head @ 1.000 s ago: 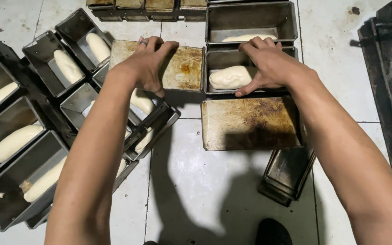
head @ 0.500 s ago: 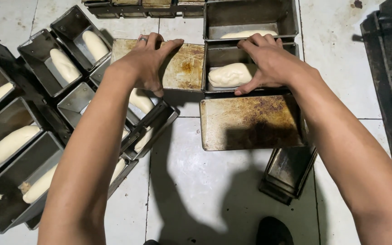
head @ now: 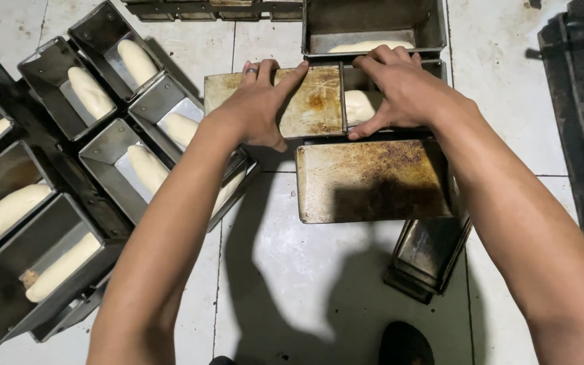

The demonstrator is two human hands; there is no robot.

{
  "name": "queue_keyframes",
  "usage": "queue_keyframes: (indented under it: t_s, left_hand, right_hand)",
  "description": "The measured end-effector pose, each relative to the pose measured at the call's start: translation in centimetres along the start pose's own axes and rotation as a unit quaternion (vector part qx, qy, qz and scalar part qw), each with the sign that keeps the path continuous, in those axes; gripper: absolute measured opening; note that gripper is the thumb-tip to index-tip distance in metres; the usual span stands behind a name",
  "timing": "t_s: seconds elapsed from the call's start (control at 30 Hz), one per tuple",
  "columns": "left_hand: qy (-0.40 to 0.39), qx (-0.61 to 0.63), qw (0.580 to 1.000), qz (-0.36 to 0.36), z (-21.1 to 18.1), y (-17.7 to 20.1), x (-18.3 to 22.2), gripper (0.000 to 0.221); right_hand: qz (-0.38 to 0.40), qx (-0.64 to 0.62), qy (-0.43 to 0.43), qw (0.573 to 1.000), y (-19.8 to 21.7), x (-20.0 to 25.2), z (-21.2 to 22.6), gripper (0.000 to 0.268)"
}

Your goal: Organizing metal bread pans, placing dough inside, and applying lids

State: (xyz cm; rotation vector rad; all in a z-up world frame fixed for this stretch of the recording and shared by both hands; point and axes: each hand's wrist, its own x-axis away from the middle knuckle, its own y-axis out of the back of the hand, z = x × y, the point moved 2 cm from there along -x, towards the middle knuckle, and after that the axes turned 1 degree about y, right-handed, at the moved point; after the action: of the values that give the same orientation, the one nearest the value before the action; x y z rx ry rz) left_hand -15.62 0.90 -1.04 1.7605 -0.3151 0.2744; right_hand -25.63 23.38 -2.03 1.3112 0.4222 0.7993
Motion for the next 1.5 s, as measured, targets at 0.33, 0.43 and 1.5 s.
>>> queue_keyframes:
  t_s: [0.33, 0.43, 1.5]
  left_hand:
    - [0.088, 0.292, 0.898, -0.316, 9.7, -2.4, 1.9, 0.093]
    - [0.108, 0.463, 0.849, -0.230, 5.8, -2.7, 2.2, 0.113]
    - [-0.173, 0.056, 0.967, -0.178, -12.2, -5.1, -1.8, 0.095]
  right_hand:
    - [-0.146, -0.371, -0.206, 0.894, 1.0, 6.8, -1.4, 0.115]
    - [-0.123, -0.472, -0.271, 0.830, 0.6, 6.6, -1.5, 0.118]
    - [0.014, -0.106, -0.387, 0.916, -28.9, 28.7, -20.2, 0.046]
